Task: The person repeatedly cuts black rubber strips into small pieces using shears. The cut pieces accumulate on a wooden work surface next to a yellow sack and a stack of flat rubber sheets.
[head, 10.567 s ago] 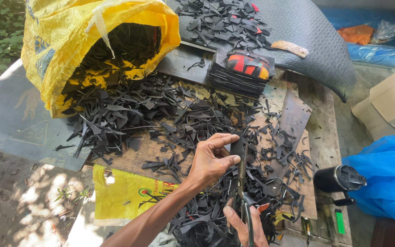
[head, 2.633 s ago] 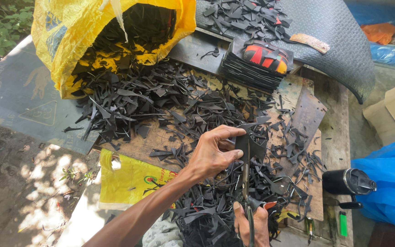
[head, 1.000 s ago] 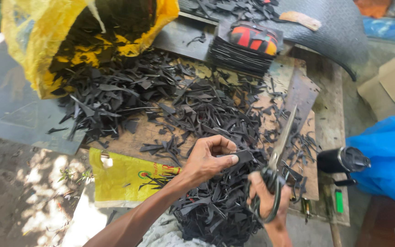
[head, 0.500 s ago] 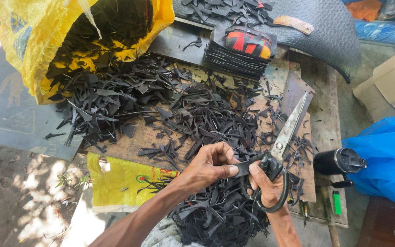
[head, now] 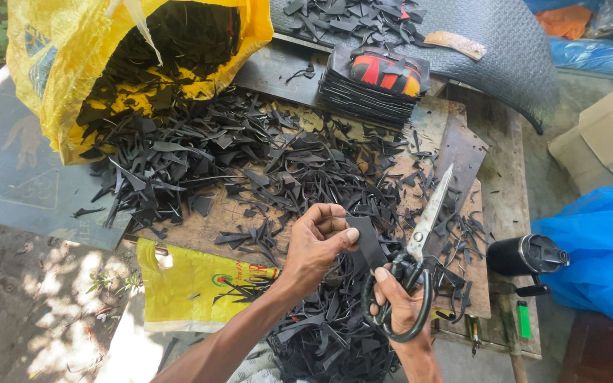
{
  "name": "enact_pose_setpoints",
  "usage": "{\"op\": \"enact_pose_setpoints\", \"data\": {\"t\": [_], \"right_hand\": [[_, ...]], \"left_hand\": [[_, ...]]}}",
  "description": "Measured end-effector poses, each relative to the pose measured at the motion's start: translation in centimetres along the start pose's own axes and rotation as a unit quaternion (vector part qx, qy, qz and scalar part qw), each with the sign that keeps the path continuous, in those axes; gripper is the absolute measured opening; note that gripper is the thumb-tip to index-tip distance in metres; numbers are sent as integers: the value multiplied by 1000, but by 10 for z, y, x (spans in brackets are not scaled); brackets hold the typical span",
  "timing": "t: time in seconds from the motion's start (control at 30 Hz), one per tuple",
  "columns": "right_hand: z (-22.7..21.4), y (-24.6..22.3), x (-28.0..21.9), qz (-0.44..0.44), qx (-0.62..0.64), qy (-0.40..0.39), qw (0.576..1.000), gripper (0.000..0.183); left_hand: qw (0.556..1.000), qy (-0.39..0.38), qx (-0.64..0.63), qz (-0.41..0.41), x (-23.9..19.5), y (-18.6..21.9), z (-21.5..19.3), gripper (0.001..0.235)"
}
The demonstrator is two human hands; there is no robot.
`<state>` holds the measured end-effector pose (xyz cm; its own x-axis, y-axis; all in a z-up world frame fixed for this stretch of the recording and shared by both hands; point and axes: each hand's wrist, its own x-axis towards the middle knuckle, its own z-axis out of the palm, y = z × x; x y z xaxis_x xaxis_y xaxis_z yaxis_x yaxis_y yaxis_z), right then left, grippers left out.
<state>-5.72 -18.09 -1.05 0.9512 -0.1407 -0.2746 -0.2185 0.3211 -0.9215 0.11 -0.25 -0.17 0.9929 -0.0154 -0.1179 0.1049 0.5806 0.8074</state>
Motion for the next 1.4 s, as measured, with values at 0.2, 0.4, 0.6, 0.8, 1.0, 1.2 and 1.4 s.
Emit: {"op": "enact_pose_setpoints", "data": {"t": [0.2,0.4,0.6,0.8,1.0,1.2,1.4], "right_hand": [[9,3,3,-12,18,4,1000,13],[4,0,-2,22,-87,24,996,15],[-27,21,-14,56,-203,-29,977,39],[-49,56,-29,97,-293,-136,941,76],[-31,52,-31,103,-287,-153,940,78],[-12,25,-27,68,-352,-152,921,73],[-3,18,-23,41,-345,-158,924,68]], "left_hand": [[989,-39,143,-27,-8,7,6,29],[973,-40,223,36,-10,26,16,46],[955,-22,293,45,7,53,8,36],[947,-24,314,62,13,73,6,42],[953,-80,261,128,3,81,18,50],[945,-78,294,117,-7,90,27,52],[947,-85,290,109,-12,90,32,52]]}}
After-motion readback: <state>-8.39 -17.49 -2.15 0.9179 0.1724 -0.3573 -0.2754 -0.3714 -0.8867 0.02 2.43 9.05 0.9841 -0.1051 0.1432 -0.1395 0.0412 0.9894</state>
